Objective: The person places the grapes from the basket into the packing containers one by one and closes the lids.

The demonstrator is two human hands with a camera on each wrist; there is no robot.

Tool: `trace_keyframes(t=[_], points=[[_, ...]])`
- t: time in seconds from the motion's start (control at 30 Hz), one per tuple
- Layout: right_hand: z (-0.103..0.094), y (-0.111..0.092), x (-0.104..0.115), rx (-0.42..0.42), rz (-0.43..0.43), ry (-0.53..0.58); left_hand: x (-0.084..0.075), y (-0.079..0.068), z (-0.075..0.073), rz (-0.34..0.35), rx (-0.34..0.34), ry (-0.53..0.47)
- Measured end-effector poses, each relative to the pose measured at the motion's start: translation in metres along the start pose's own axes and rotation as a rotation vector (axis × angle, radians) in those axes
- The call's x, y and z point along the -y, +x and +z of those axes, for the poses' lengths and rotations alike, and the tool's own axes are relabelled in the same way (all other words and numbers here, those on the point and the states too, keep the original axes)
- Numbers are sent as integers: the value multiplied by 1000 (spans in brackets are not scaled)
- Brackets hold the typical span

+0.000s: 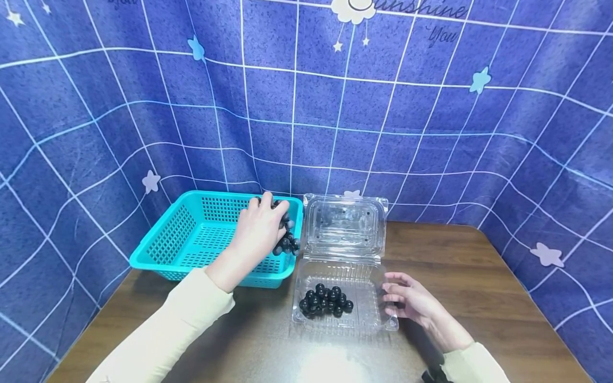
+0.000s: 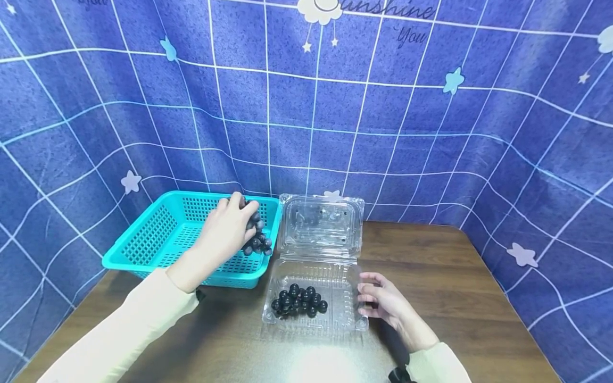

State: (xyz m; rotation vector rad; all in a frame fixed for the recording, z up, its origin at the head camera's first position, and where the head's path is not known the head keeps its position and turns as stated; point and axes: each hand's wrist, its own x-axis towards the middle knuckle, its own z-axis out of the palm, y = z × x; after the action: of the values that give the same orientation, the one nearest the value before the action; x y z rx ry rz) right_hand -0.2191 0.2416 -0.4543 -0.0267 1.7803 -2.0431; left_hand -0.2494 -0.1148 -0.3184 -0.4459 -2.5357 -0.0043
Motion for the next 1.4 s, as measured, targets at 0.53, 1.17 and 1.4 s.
trace_keyframes(t=[0.53, 1.17, 1.4], points=[[0, 1, 1, 7, 0, 15, -24, 3, -15, 60, -69, 14], [-1, 1, 0, 12, 4, 18, -63, 3, -14, 114, -103, -28], [-1, 1, -1, 9, 0, 11, -78, 0, -10, 109, -85, 7]])
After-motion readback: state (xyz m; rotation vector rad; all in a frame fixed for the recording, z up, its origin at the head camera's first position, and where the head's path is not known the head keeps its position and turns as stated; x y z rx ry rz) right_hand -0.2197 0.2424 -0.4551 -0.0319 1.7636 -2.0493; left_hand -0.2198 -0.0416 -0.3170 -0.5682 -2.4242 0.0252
